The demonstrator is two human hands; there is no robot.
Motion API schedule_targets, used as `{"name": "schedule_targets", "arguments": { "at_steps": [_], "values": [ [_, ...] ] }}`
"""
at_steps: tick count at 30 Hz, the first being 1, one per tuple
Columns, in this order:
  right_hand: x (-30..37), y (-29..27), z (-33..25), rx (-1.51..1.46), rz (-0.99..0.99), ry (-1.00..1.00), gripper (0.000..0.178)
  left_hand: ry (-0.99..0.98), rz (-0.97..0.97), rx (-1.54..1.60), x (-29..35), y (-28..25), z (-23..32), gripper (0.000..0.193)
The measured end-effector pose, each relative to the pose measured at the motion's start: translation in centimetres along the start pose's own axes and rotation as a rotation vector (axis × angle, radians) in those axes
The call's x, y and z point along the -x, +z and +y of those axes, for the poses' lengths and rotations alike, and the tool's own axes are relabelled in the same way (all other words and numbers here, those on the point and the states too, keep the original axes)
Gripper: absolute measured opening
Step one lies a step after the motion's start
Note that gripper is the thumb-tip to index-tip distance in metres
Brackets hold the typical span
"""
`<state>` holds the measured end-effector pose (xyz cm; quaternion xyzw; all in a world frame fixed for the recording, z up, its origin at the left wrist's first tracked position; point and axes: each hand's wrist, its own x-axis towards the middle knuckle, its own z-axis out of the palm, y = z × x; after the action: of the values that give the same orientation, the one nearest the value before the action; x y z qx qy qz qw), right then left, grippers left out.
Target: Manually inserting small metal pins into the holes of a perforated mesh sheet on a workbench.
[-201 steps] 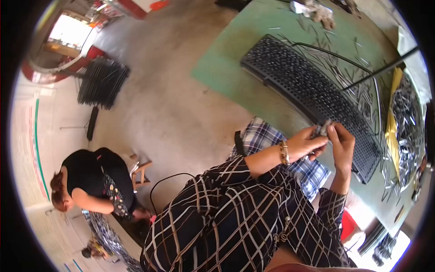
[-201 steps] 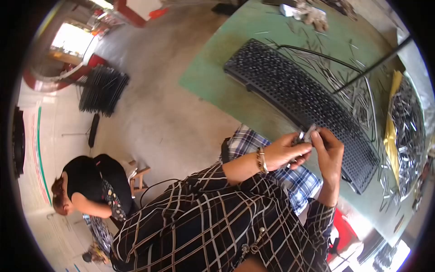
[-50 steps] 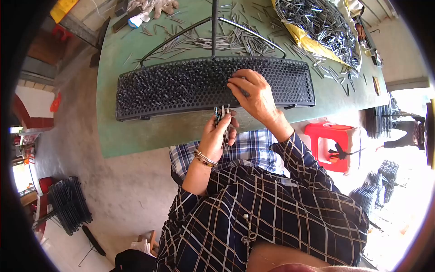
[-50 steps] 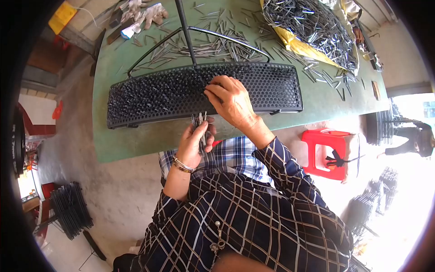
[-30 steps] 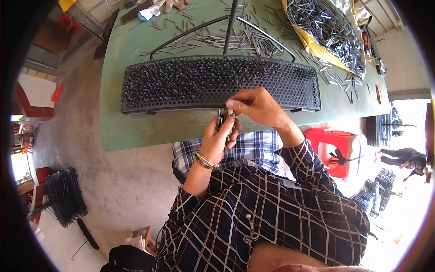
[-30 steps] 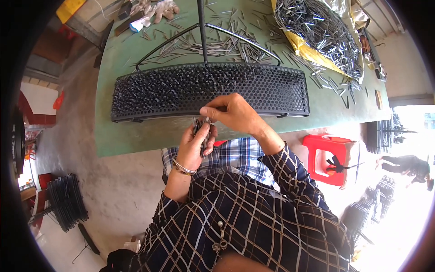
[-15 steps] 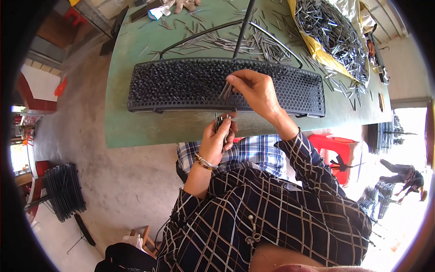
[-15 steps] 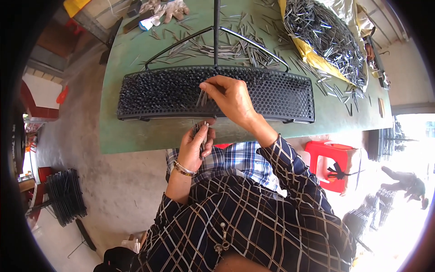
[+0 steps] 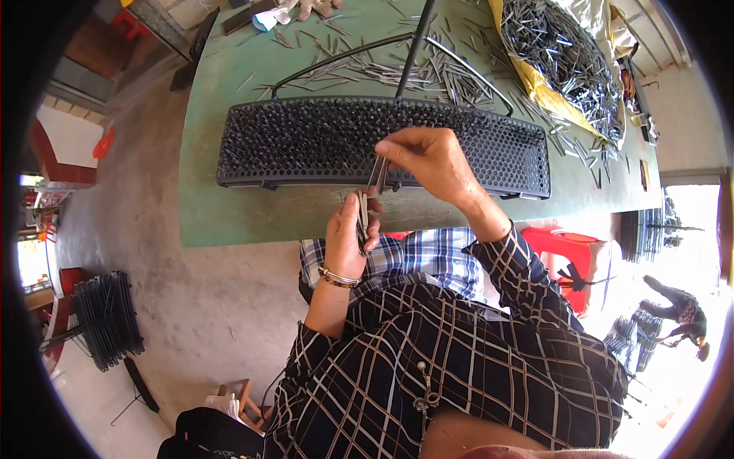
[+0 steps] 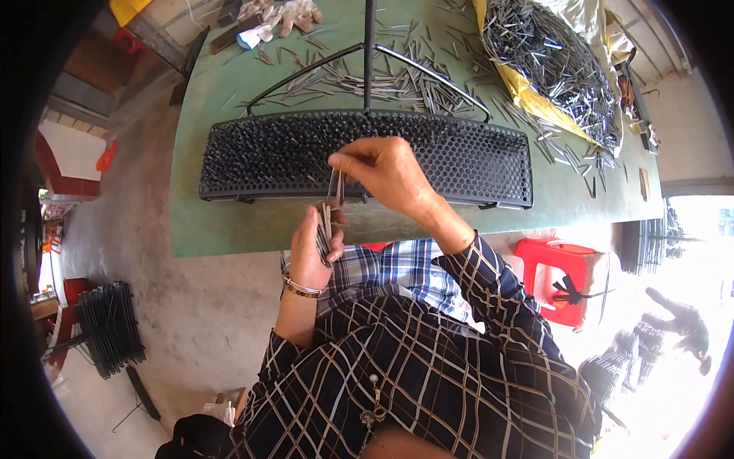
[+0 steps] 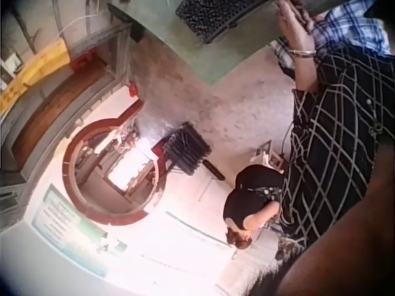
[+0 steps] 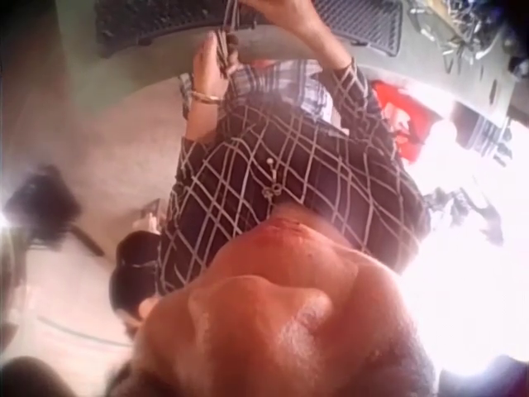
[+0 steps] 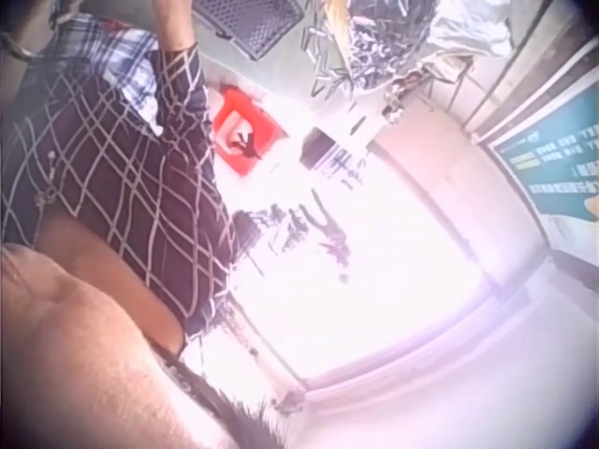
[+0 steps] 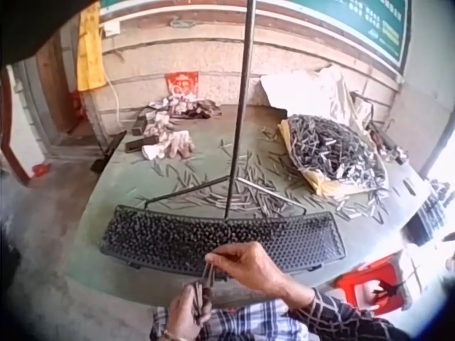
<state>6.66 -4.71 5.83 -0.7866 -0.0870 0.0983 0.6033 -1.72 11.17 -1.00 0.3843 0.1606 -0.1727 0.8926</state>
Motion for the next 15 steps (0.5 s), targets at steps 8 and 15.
{"name": "schedule_targets", "arguments": {
  "at_steps": [8,15],
  "values": [
    [1.0,-0.1,1.5,0.088,-0.156,0.100,0.023,0.057,-0.007,-0.222,0.0,1.4,-0.5,0.024],
    [1.4,-0.4,2.5,-0.024,-0.166,0.034,0.026,0.058,0.021,-0.219,-0.1,1.7,-0.8,0.021]
  ]
}}
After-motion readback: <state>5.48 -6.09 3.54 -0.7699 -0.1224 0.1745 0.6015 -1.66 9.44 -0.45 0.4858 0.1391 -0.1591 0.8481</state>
